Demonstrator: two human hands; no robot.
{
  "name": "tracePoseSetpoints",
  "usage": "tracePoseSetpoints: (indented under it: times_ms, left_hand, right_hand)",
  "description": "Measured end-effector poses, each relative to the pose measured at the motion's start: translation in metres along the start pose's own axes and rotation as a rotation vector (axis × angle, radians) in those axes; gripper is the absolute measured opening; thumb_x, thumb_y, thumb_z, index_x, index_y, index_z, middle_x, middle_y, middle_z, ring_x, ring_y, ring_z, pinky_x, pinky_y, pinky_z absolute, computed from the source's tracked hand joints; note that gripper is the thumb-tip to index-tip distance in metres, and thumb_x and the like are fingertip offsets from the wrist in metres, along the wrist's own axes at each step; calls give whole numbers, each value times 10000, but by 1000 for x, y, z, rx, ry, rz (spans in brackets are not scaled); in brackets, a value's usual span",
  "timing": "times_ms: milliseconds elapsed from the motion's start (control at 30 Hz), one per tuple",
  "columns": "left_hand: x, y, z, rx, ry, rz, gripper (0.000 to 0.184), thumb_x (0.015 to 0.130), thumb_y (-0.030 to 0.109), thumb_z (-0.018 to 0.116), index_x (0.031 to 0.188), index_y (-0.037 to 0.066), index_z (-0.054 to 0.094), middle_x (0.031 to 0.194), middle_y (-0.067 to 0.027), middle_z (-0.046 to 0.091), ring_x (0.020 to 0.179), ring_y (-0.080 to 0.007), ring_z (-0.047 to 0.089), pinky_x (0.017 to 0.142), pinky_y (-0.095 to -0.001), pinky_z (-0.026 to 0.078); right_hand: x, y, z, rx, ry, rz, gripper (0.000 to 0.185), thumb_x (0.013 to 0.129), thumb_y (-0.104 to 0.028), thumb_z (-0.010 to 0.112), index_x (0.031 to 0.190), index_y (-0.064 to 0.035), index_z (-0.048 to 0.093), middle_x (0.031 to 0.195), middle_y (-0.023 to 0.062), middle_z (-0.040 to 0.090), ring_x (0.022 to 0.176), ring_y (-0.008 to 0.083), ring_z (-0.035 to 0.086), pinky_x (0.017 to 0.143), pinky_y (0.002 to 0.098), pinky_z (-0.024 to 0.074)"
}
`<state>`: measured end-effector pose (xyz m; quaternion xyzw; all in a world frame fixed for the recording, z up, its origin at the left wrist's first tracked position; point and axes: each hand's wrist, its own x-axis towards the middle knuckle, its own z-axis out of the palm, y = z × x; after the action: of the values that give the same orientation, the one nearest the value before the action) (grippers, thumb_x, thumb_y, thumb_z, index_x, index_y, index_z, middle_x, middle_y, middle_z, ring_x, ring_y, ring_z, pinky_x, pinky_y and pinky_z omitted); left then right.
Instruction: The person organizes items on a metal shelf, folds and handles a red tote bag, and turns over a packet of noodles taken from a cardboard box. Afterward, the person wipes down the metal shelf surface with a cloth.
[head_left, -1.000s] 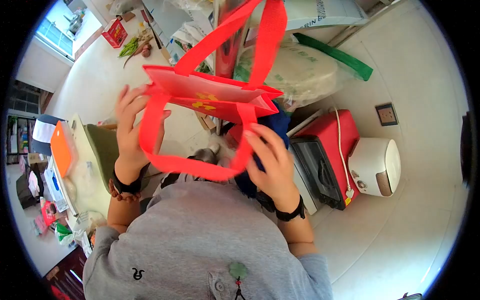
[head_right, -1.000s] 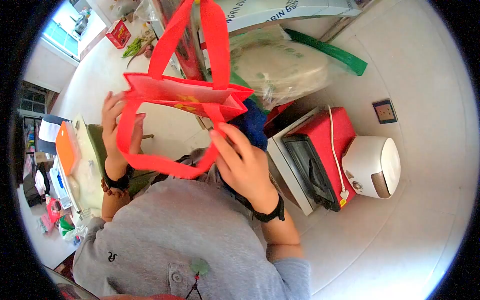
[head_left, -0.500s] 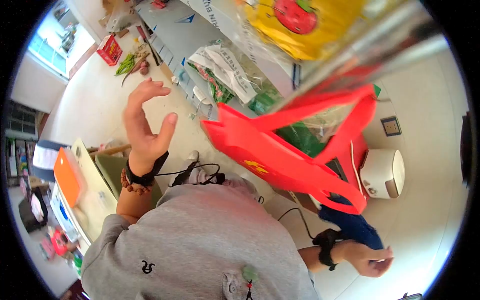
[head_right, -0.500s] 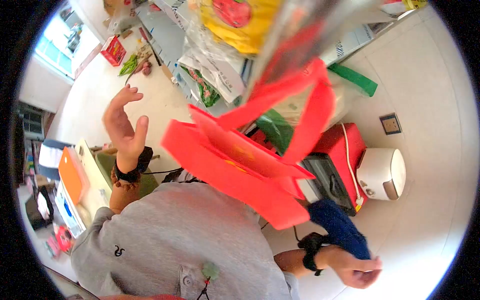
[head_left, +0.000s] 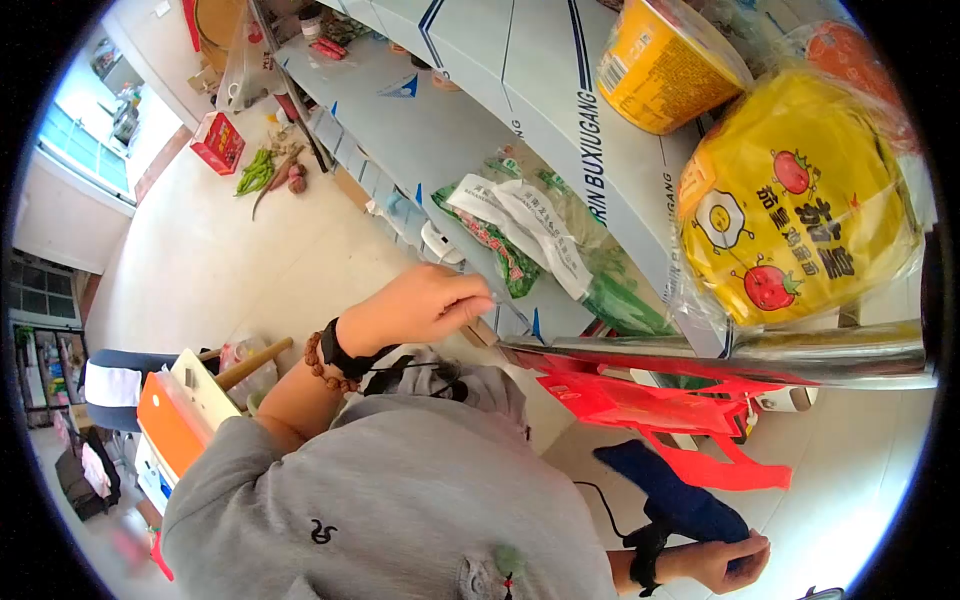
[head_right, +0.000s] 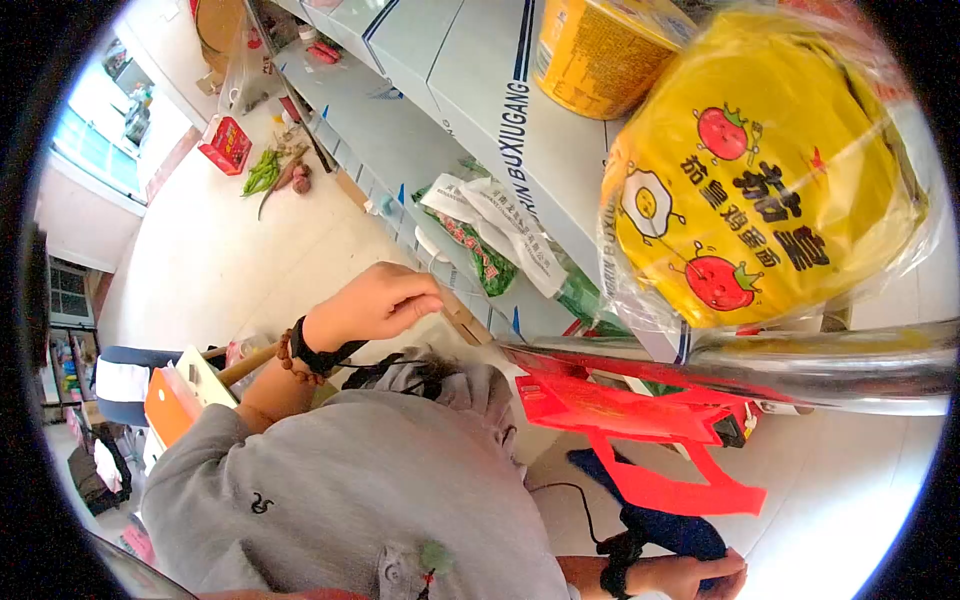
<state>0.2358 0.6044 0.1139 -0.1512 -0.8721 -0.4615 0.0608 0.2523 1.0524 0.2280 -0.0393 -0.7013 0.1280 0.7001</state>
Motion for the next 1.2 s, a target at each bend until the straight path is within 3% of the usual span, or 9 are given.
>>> tracePoseSetpoints:
  times_ms: [67,100,233,433,533,800,900,1033,1200]
  left_hand:
    - [8,25,-9,-342,-152,-210,200,842,-6,589,1031,58,595,1026,-106,681,899,-264,658,682,-319,502]
    - [10,24,-8,-348,-142,-83,236,839,-15,586,1062,59,599,1097,-116,653,955,-268,642,708,-323,505]
    - [14,15,-27,-345,-172,348,380,822,-44,584,1183,72,613,1334,-142,526,1163,-287,555,876,-371,493]
    - [31,2,-60,-495,-511,57,409,806,90,704,1204,82,610,1298,-116,556,1180,-283,536,973,-393,443]
    - [45,-25,-76,-331,-549,376,612,744,229,787,1291,91,549,1332,-99,531,1237,-284,484,1017,-393,409]
    - [59,-91,-111,-610,-718,502,779,742,309,802,1366,36,424,1328,-161,516,1245,-277,469,1019,-389,383]
    - [51,-127,-135,-557,-971,104,667,803,305,749,1327,21,449,1262,-175,561,1169,-282,540,967,-375,426]
    - [37,-197,-153,-360,-629,139,514,878,264,664,1293,26,477,1151,-190,614,1031,-292,615,900,-368,469]
    - [19,-248,-196,-348,-650,17,509,870,106,648,1333,31,451,1280,-165,552,1172,-267,538,999,-376,418]
  right_hand:
    - [-1,-25,-2,601,-256,164,224,914,-201,627,851,1,551,673,71,577,558,154,517,536,290,449]
    - [-2,-29,1,905,-385,246,234,921,-219,611,834,-20,522,645,56,549,529,144,482,509,284,422]
    - [10,-66,40,1800,-1210,-343,276,769,-301,780,861,-120,592,655,4,605,536,135,520,503,274,404]
    - [-14,-148,51,1389,-1090,-335,292,646,-218,849,824,-96,652,667,12,648,490,147,527,492,280,395]
    - [-29,-200,62,1375,-1044,-344,288,606,-202,855,778,-84,657,646,34,646,482,160,533,484,287,391]
    - [-88,-382,112,992,-940,-80,272,550,-82,850,767,-61,688,719,65,666,629,217,629,561,306,469]
    - [-115,-427,141,936,-999,-5,207,632,-62,819,778,-40,673,738,77,667,679,212,644,601,298,481]
    - [-147,-459,167,858,-1101,199,184,681,-85,797,794,-30,663,750,84,653,674,208,631,597,293,476]
    - [-203,-462,195,731,-1392,394,252,730,-198,793,844,-19,657,769,77,646,718,176,617,655,291,485]
